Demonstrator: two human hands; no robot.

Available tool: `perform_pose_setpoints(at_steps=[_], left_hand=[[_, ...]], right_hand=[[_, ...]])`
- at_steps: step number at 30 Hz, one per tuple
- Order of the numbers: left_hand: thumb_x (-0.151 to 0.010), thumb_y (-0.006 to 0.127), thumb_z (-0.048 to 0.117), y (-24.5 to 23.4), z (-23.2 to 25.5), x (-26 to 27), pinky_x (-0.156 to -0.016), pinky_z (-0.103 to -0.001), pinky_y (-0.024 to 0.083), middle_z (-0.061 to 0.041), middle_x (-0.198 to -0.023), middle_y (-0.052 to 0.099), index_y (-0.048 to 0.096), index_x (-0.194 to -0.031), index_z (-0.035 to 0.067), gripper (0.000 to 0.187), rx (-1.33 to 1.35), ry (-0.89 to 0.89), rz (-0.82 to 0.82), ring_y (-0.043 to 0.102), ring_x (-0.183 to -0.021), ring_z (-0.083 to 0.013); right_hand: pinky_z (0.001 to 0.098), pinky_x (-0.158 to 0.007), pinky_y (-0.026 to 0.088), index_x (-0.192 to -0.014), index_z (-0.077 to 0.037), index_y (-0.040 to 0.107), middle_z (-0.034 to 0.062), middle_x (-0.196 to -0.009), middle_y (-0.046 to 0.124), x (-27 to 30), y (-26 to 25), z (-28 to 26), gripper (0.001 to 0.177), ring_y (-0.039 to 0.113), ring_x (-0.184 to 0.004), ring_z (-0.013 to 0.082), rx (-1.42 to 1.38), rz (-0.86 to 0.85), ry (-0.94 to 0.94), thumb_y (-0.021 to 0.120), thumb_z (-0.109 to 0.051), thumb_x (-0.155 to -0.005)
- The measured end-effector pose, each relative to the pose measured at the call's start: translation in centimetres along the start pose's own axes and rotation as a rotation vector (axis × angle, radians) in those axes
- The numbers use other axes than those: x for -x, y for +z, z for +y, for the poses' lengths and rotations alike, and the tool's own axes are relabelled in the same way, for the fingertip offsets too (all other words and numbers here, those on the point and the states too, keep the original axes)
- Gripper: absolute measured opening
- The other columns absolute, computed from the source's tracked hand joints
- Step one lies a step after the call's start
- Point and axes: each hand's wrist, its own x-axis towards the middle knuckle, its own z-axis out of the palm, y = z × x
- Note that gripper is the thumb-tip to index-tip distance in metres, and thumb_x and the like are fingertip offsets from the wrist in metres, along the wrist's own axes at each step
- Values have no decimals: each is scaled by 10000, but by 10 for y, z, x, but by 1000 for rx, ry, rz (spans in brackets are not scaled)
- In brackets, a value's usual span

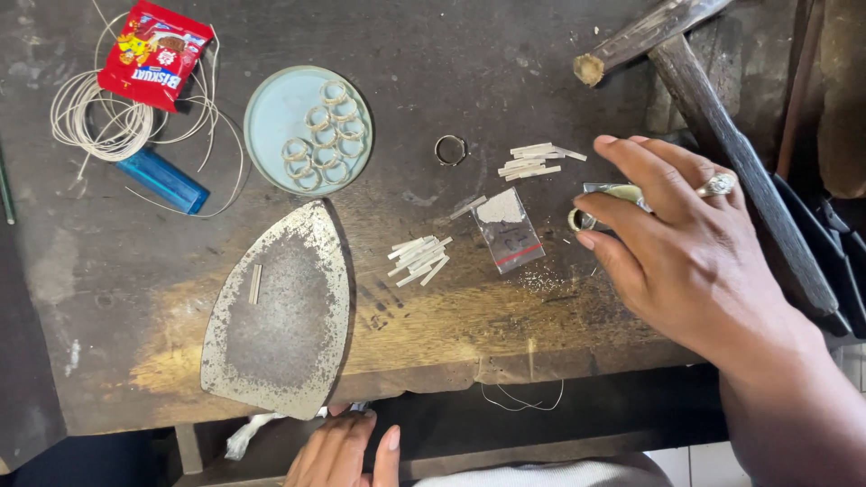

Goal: Organizing and sorting small metal rings and wire pieces on a jewelry workbench, including using a scribe for precision and opening a drawer.

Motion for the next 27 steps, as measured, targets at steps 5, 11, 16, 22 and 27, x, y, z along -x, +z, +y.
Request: perform_pose_setpoints(at_steps=[5,11,16,22,27], left_hand=[[-755,541,340,4,-3,3,-566,-298,463,-16,-744,655,652,-766,105,260,17,30,45,614,-689,-160],[-754,522,366,19,-13,14,-576,-315,461,-19,-739,654,662,-774,117,287,-15,-1,37,609,-687,-178],[-755,513,381,21,-16,17,-602,-317,468,-23,-757,652,669,-796,124,304,-35,-14,5,610,-722,-190],[-742,543,351,20,-14,14,-597,-311,470,-21,-725,652,659,-769,115,265,-14,-9,35,614,-701,-176],[-748,549,356,9,-3,4,-579,-295,468,-2,-743,661,658,-759,120,260,5,-29,15,621,-705,-156]], right_hand=[[485,-902,412,-994,44,619,266,-1227,504,12,-15,13,182,505,-1084,418,-25,68,52,637,-59,-844],[493,-810,436,-1034,61,608,264,-1238,504,21,-18,19,202,541,-965,381,-3,78,95,636,-62,-876],[450,-852,415,-992,20,596,235,-1211,507,13,-14,13,158,569,-984,339,-30,20,84,607,-47,-849],[437,-811,408,-1010,-4,581,205,-1214,499,6,-9,11,195,554,-975,318,-22,-6,66,612,-88,-837],[404,-761,428,-976,-18,621,160,-1187,531,-7,-9,10,180,555,-933,290,26,-17,44,645,-96,-815]])
